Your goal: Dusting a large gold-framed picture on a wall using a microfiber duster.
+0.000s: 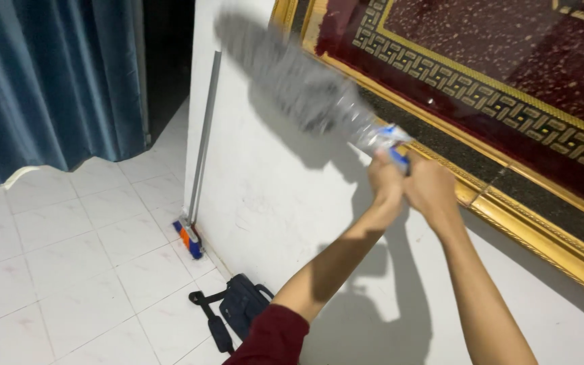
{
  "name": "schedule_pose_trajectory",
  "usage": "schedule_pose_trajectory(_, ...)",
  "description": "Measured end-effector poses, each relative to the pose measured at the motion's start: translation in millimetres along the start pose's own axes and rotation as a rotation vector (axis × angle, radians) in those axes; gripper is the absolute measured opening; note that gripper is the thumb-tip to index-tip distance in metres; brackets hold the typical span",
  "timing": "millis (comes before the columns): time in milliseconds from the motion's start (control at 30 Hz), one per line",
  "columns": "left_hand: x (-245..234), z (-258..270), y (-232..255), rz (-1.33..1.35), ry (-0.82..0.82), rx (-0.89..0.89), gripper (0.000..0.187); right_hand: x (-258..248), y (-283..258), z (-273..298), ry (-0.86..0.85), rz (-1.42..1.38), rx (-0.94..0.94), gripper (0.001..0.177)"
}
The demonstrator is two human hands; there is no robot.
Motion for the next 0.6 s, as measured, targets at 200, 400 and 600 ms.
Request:
schedule_pose_trajectory(200, 145.4, 38.0, 51.9, -0.472, -0.409, 0.483, 0.056, -71.2, 52.1, 0.0, 0.446, -0.219, 0.212, 0.032)
schedule_pose_trajectory(400, 157.6, 32.4, 43.1, -0.621, -0.542, 0.407, 0.057, -58.4, 59.8, -7.0, 0.492, -0.25, 0.29, 0.039)
schedule_pose_trajectory(600, 63.2, -41.9, -59.4, -0.165, -0.262, -0.189, 0.057, -6.7, 41.3, -19.7, 0.07, -0.05, 0.217, 0.047)
Point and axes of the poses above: each hand's wrist, its own z-axis away from the middle knuckle, its own x-axis out of the palm, y = z × x, the point moved 7 cm from there along -z, towards the middle knuckle, and after that the axes turned 6 degrees about y, right-handed, at the moved point
